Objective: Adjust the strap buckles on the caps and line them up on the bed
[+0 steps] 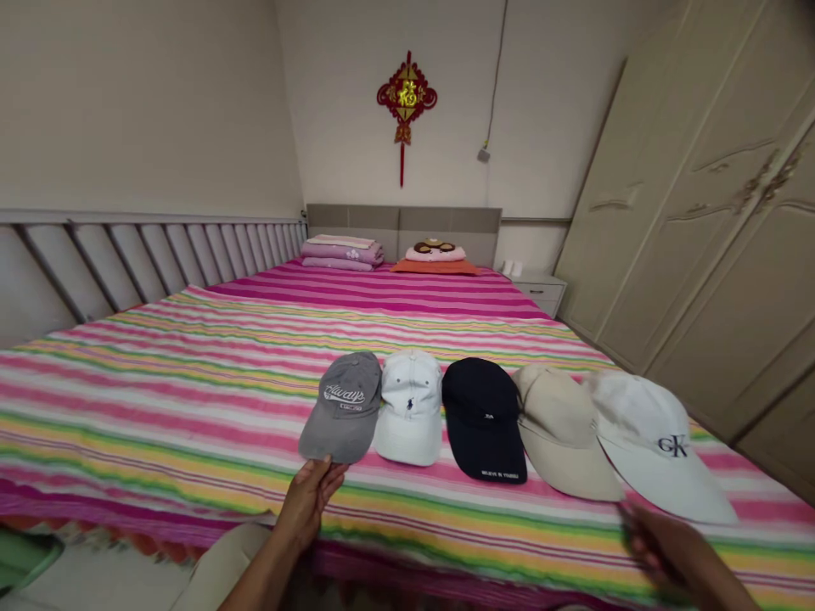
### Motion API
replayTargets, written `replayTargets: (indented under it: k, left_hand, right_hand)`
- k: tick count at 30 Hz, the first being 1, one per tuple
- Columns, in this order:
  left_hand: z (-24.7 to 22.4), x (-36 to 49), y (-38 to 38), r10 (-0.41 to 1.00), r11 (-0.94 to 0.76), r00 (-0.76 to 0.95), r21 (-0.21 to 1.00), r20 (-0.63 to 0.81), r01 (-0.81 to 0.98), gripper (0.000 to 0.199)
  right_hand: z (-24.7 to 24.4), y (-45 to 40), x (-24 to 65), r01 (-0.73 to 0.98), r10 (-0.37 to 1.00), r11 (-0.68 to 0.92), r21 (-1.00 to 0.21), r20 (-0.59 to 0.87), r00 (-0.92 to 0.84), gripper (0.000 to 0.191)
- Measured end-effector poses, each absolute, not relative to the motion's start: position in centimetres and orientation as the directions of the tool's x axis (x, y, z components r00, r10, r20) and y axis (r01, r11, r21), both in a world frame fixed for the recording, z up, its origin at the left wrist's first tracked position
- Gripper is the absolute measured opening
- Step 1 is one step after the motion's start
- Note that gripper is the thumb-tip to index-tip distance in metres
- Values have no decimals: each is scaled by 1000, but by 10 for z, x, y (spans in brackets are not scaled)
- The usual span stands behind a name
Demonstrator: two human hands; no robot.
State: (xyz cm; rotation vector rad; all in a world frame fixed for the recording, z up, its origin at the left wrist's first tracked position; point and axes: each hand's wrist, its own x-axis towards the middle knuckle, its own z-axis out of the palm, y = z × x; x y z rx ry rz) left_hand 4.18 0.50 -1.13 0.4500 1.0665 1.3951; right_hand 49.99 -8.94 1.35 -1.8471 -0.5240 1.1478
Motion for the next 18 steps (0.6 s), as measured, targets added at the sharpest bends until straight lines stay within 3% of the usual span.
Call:
replayTargets:
  k: [3,6,9,14,18]
  left_hand:
    - [-11,42,5,929,189,-162,801,-334,-568,12]
    - [-11,42,5,930,186,-162,802,-331,-568,12]
    - [-11,42,5,929,192,-159,803,-333,-564,10]
    - [-12,41,6,931,201,-144,800,-336,-566,11]
    - [-15,39,8,932,198,-146,803,-333,-563,10]
  right_hand:
    - [9,-81,417,-177,887,-426,-888,-448,112,29]
    - [7,-64,329,-299,885,-463,-834,-453,-106,27]
    - [9,-40,269,-597,832,-504,-624,-536,-142,23]
    - [13,-7,239,-701,800,-494,-514,-585,-134,31]
    - [10,-4,240,-721,793,-476,-504,-601,-103,34]
